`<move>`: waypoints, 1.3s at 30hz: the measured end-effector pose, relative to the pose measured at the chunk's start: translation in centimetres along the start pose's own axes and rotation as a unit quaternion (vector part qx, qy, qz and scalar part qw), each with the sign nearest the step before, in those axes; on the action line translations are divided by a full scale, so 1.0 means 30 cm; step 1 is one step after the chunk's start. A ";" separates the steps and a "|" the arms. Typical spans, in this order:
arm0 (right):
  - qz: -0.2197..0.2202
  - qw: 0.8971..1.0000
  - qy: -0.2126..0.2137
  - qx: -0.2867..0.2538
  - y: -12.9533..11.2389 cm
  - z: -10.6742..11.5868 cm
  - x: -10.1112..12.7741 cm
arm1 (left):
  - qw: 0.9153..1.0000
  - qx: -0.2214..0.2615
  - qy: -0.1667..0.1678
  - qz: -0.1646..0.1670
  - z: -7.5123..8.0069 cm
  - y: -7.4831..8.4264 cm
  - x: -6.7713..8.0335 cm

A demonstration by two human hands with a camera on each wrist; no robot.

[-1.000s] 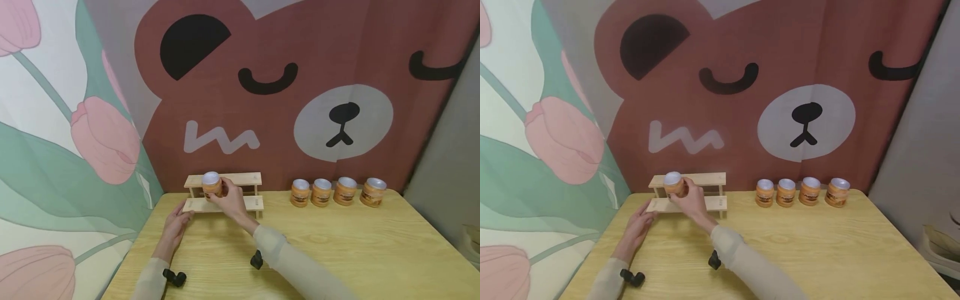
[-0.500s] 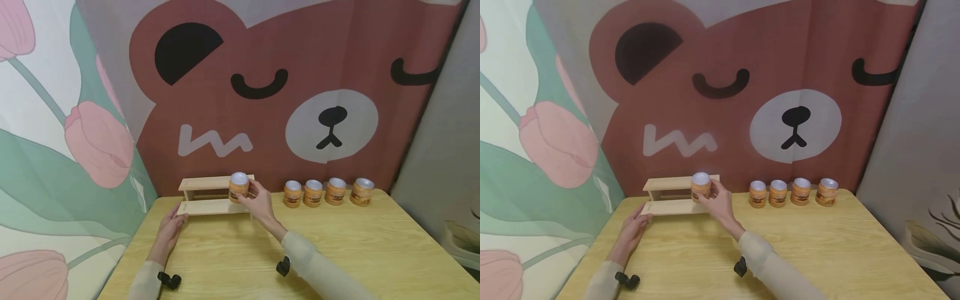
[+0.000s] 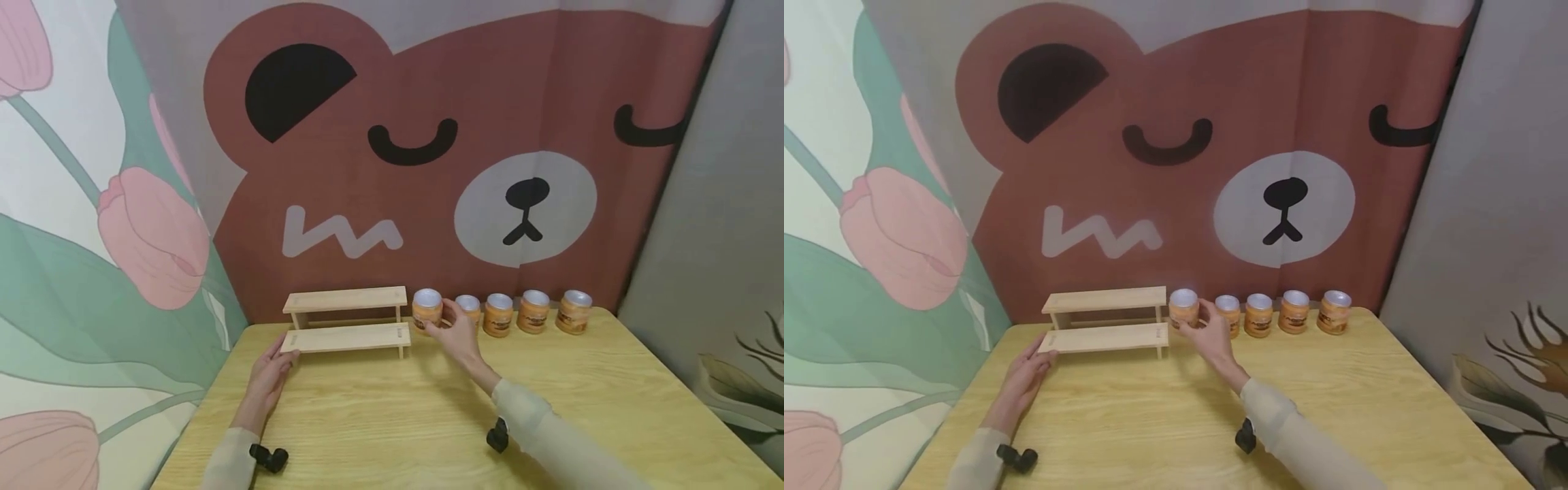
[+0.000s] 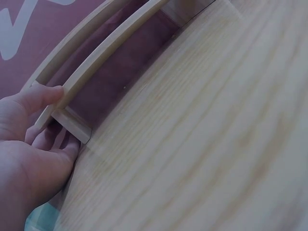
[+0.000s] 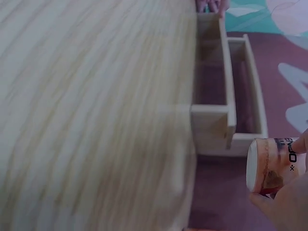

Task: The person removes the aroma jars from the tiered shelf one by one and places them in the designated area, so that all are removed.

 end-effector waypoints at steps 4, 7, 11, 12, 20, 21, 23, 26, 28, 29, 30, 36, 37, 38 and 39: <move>-0.014 0.999 -0.003 0.029 0.052 0.026 -0.020 | 1.000 0.008 -0.001 -0.011 0.005 -0.026 -0.019; -0.016 0.998 -0.005 0.058 0.086 0.044 -0.023 | 1.000 0.015 -0.008 -0.019 0.000 -0.051 -0.029; -0.014 0.996 -0.009 0.092 0.122 0.049 -0.024 | 0.999 0.007 -0.014 -0.032 -0.009 -0.068 -0.037; -0.016 0.995 -0.011 0.096 0.130 0.047 -0.024 | 0.999 0.004 -0.015 -0.034 -0.011 -0.070 -0.038; -0.019 0.989 -0.021 0.146 0.185 0.065 -0.021 | 0.999 0.006 -0.017 -0.038 -0.048 -0.087 -0.072; -0.020 0.988 -0.022 0.148 0.189 0.067 -0.023 | 0.999 0.006 -0.014 -0.036 -0.051 -0.088 -0.075; -0.025 0.988 -0.025 0.153 0.198 0.074 -0.030 | 0.999 0.009 -0.011 -0.032 -0.057 -0.089 -0.081; -0.034 0.986 -0.031 0.161 0.208 0.082 -0.039 | 1.000 0.008 -0.013 -0.027 -0.061 -0.092 -0.084; -0.046 0.984 -0.040 0.168 0.215 0.084 -0.040 | 1.000 0.005 -0.013 -0.023 -0.059 -0.096 -0.082; -0.051 0.983 -0.044 0.171 0.218 0.084 -0.039 | 1.000 0.000 -0.013 -0.022 -0.056 -0.096 -0.080; -0.060 0.982 -0.048 0.173 0.221 0.083 -0.037 | 1.000 -0.001 -0.012 -0.020 -0.052 -0.098 -0.078; -0.078 0.979 -0.069 0.175 0.223 0.062 -0.024 | 1.000 -0.024 -0.008 -0.005 -0.008 -0.098 -0.051; -0.078 0.979 -0.072 0.175 0.218 0.058 -0.024 | 0.999 -0.035 -0.007 -0.002 -0.002 -0.088 -0.045; -0.076 0.978 -0.074 0.177 0.207 0.055 -0.024 | 0.998 -0.057 -0.004 0.002 0.004 -0.074 -0.038; -0.078 0.978 -0.077 0.180 0.193 0.054 -0.022 | 0.996 -0.089 -0.001 0.002 0.007 -0.053 -0.030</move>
Point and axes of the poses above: each hand's wrist, its own x-axis away from the middle knuckle, its own z-axis out of the back of the hand, y = z × x, the point moved 2 cm from there along -x, towards the middle knuckle, and after that the axes turned 8 degrees about -y, right-handed, at the moved point
